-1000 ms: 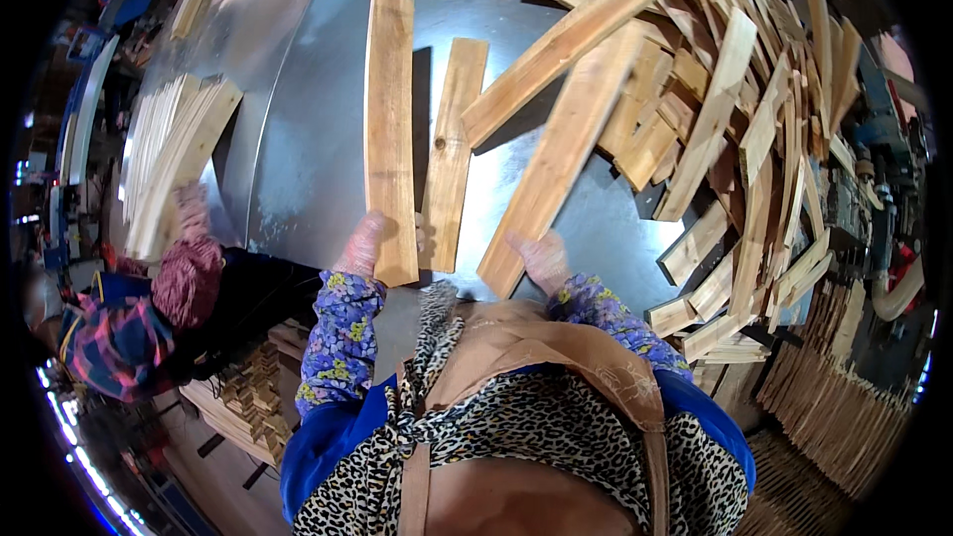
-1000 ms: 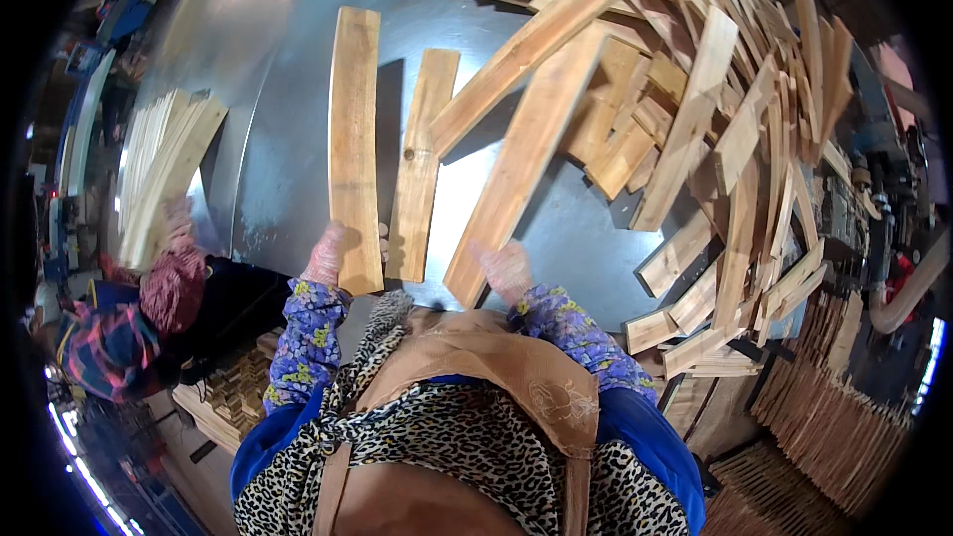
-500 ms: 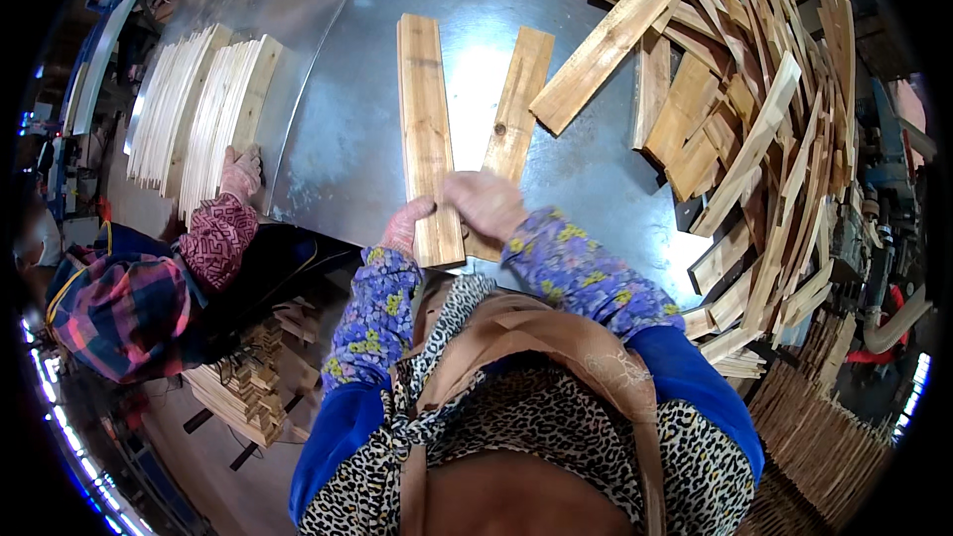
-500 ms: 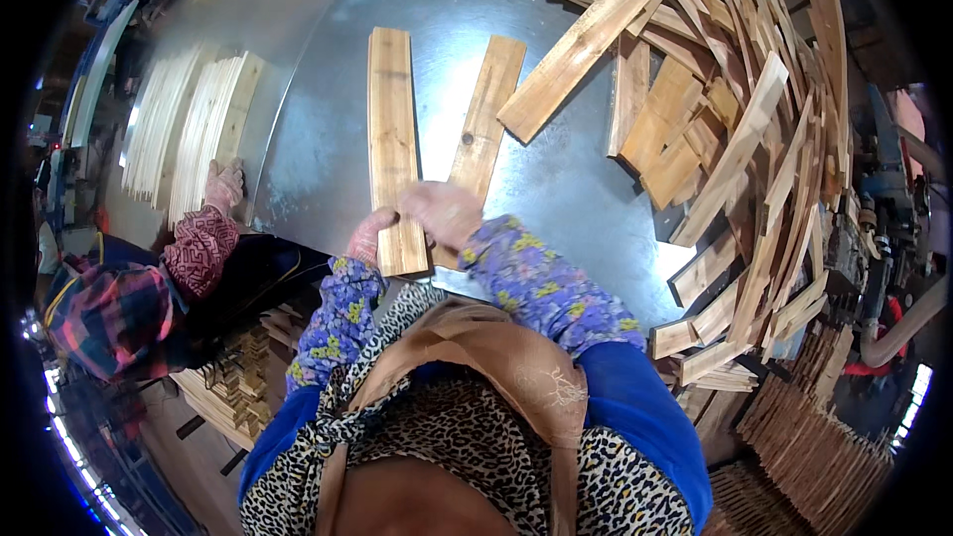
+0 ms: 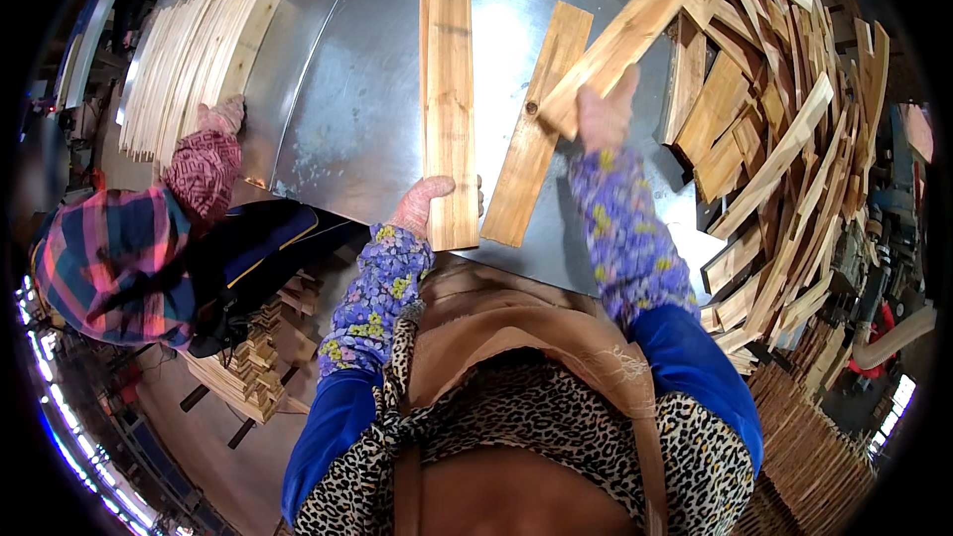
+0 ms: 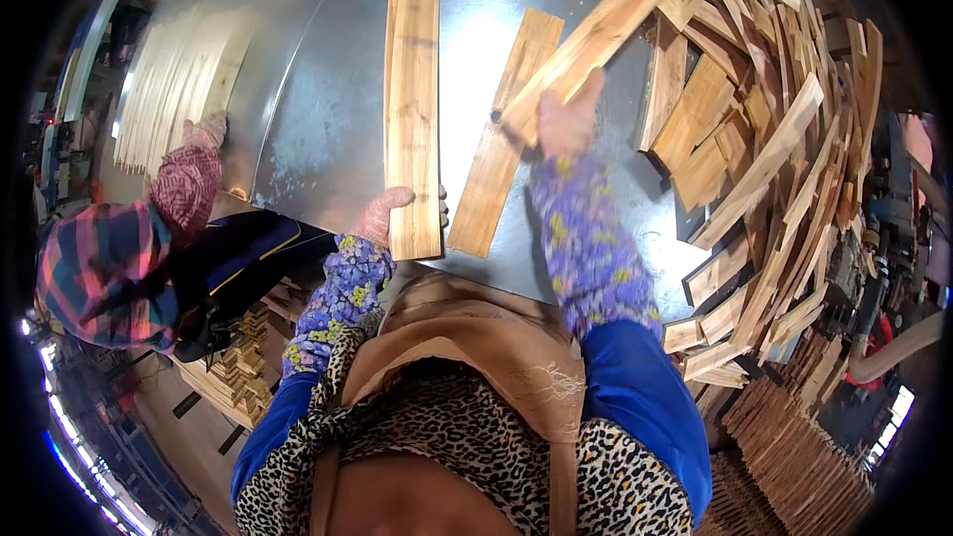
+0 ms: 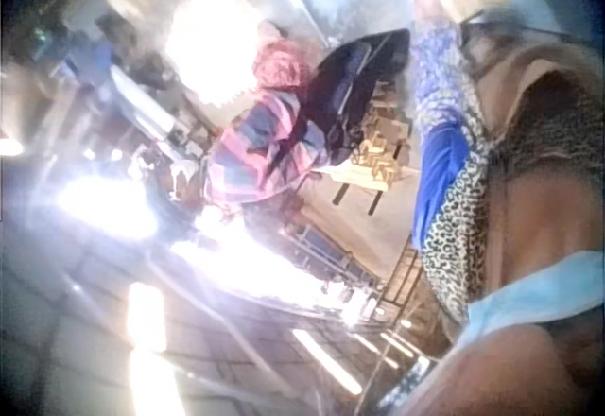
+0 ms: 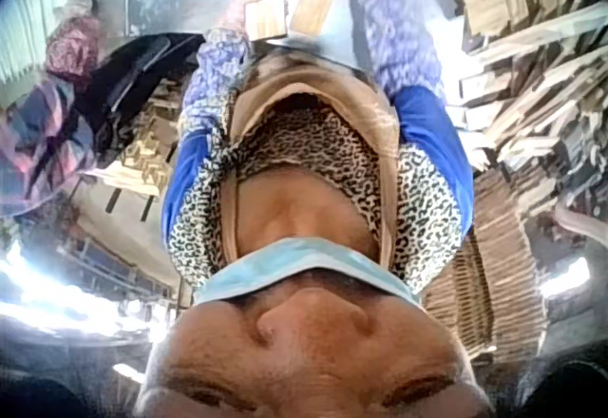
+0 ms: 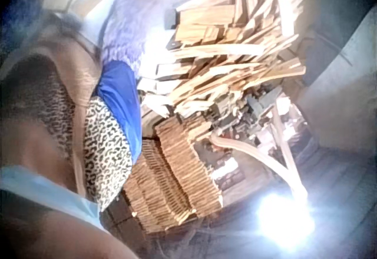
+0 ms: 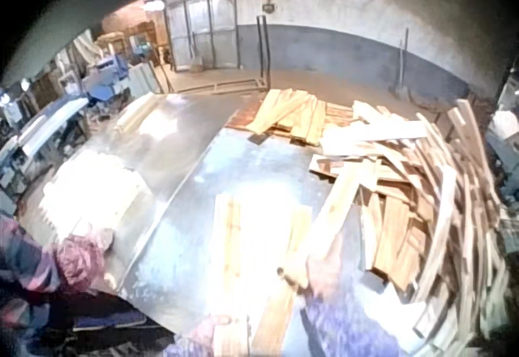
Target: The person sorts wooden planks on a metal table, picking them up from a pile and arranging them into neat stacks. Another person is visible in the background performing similar sorting tasks.
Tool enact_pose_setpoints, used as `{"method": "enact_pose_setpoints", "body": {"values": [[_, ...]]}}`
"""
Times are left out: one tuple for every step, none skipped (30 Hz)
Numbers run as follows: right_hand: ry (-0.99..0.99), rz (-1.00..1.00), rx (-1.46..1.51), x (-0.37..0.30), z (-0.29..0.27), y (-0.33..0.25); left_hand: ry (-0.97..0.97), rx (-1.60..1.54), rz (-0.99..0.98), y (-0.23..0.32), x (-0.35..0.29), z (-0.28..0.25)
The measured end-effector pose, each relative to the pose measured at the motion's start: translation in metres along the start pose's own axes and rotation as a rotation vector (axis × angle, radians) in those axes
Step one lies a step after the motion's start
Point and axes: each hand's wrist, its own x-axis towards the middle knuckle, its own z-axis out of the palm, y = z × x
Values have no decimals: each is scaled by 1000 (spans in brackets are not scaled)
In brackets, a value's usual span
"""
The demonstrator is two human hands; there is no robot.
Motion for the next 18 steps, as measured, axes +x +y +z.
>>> {"method": "enact_pose_setpoints", "body": {"values": [[-17,5,37,-28,5,-5,-60,8,-10,3,5,-5],[-34,19,72,-53,10,-6,80,129,53,5,4,9],[-71,-128,-203,-69,18,21,214,257,113,9,0,39],[-209,-157,-226,-88,31,28,357,381,183,12,-4,55],[-366,-201,-242,-109,47,33,349,578,240,8,10,36],[-506,-231,-253,-127,60,42,234,662,323,4,13,40],[-371,-115,392,-139,94,74,194,691,285,9,12,50],[-453,-87,254,-135,91,54,186,698,264,13,7,47],[-537,-60,113,-129,80,8,218,715,266,15,0,40],[-596,-28,-25,-121,74,-19,233,744,255,18,-5,36],[-611,23,-95,-110,80,-20,249,778,241,21,-10,33],[-599,-11,-138,-93,95,10,254,631,204,25,-15,25],[-580,-32,-263,-92,99,9,268,477,173,30,-22,8],[-549,-55,-385,-88,102,7,271,328,143,38,-26,5],[-573,-51,-361,-84,102,8,300,302,190,44,-31,4],[-593,-45,-335,-82,102,13,303,297,189,56,-33,0],[-620,-45,-312,-81,102,15,309,288,193,71,-36,-4],[-613,-47,-317,-80,101,18,306,286,190,89,-35,2]]}}
